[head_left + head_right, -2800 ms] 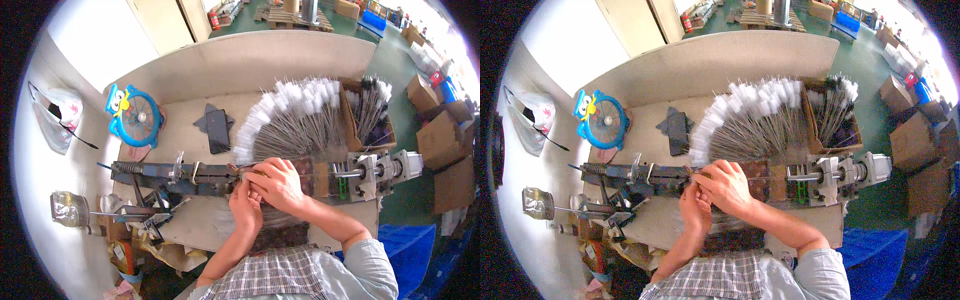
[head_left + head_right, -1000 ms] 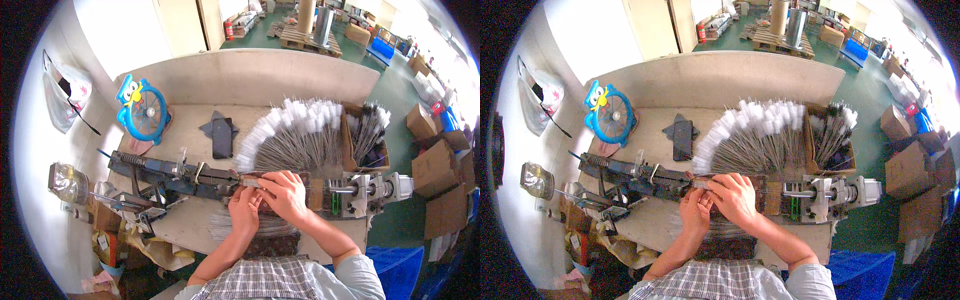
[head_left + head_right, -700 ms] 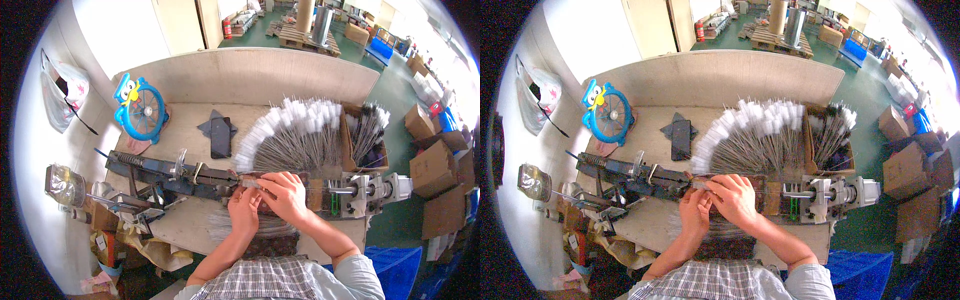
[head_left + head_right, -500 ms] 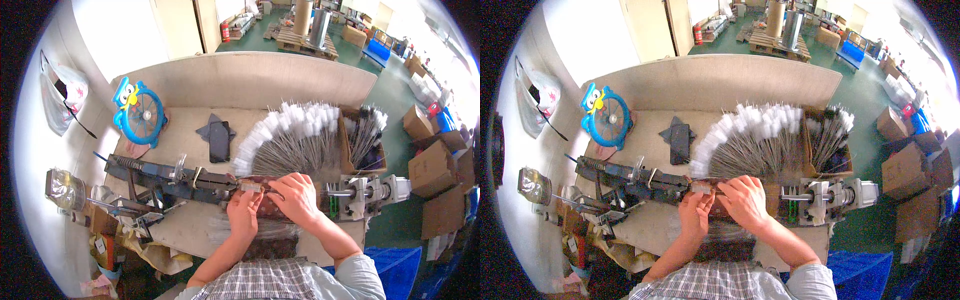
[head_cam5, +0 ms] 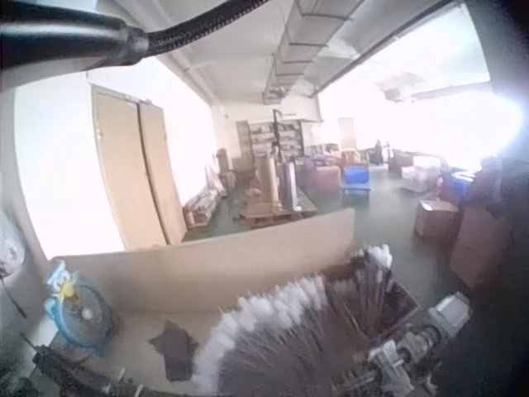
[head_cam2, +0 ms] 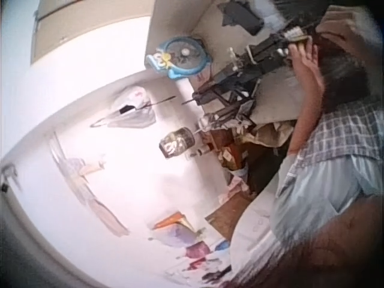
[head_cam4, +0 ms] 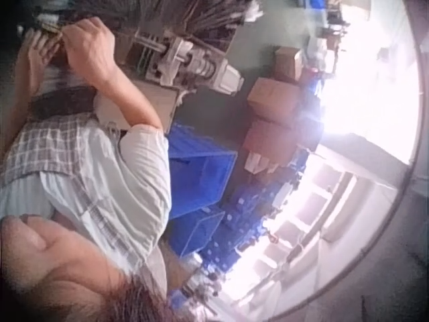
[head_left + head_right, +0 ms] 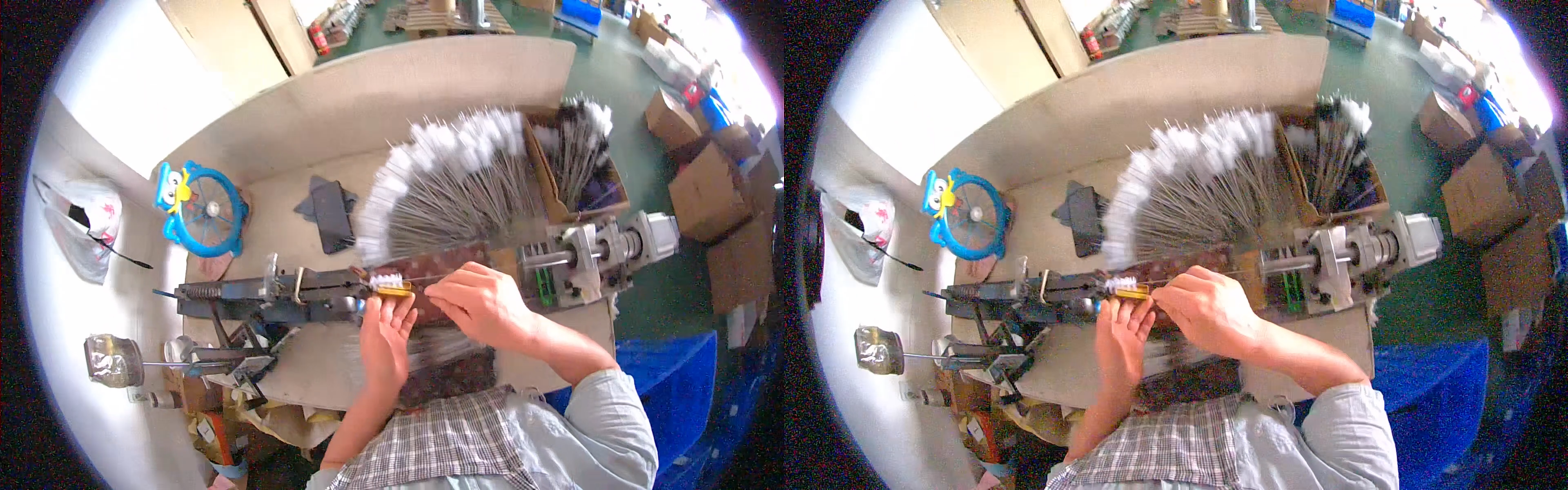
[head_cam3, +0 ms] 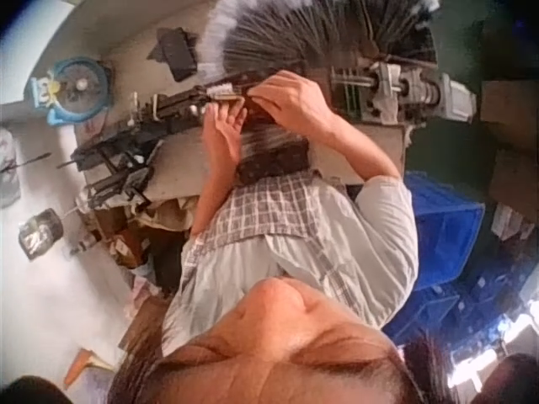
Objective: Assembling industrial brushes by inserting bristle bundles and components into a specialized assembly machine.
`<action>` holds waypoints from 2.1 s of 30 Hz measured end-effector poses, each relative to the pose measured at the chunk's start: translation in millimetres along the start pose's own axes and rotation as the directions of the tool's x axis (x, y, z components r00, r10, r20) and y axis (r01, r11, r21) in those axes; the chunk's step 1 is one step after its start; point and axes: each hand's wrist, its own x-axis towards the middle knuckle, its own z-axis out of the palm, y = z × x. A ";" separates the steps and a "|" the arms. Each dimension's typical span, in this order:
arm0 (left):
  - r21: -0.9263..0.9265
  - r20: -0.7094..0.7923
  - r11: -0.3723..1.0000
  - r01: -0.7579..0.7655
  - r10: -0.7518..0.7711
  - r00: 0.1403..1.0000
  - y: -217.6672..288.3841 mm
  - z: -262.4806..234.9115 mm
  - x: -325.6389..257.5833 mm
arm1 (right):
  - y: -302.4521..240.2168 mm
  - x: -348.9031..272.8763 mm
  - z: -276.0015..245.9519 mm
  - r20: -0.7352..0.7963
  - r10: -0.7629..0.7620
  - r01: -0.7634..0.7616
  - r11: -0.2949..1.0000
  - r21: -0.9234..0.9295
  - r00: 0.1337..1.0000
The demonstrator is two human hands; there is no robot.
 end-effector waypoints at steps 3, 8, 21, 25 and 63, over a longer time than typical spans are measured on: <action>0.085 0.015 0.996 0.012 -0.013 1.000 5.2 -21.6 -13.0 | 7.7 -21.9 -4.5 0.023 0.045 -0.046 0.998 0.049 0.999; 0.077 -0.370 0.981 -0.176 0.192 0.909 35.3 -147.9 -22.0 | 31.6 -67.3 11.6 0.311 0.235 -0.182 0.964 -0.192 0.921; 0.230 -0.865 0.877 -0.422 0.383 0.324 117.7 -309.9 -58.5 | 25.1 -59.9 -11.2 0.498 0.426 -0.337 0.904 -0.263 0.755; 0.122 -0.761 0.934 -0.337 0.306 0.572 74.1 -265.1 -50.9 | 28.3 -61.7 -19.1 0.525 0.576 -0.465 0.817 -0.342 0.626; 0.675 0.731 0.035 -0.737 0.098 0.675 -42.4 90.6 35.7 | 31.9 -26.7 -123.1 0.020 0.230 -0.222 0.957 -0.189 0.973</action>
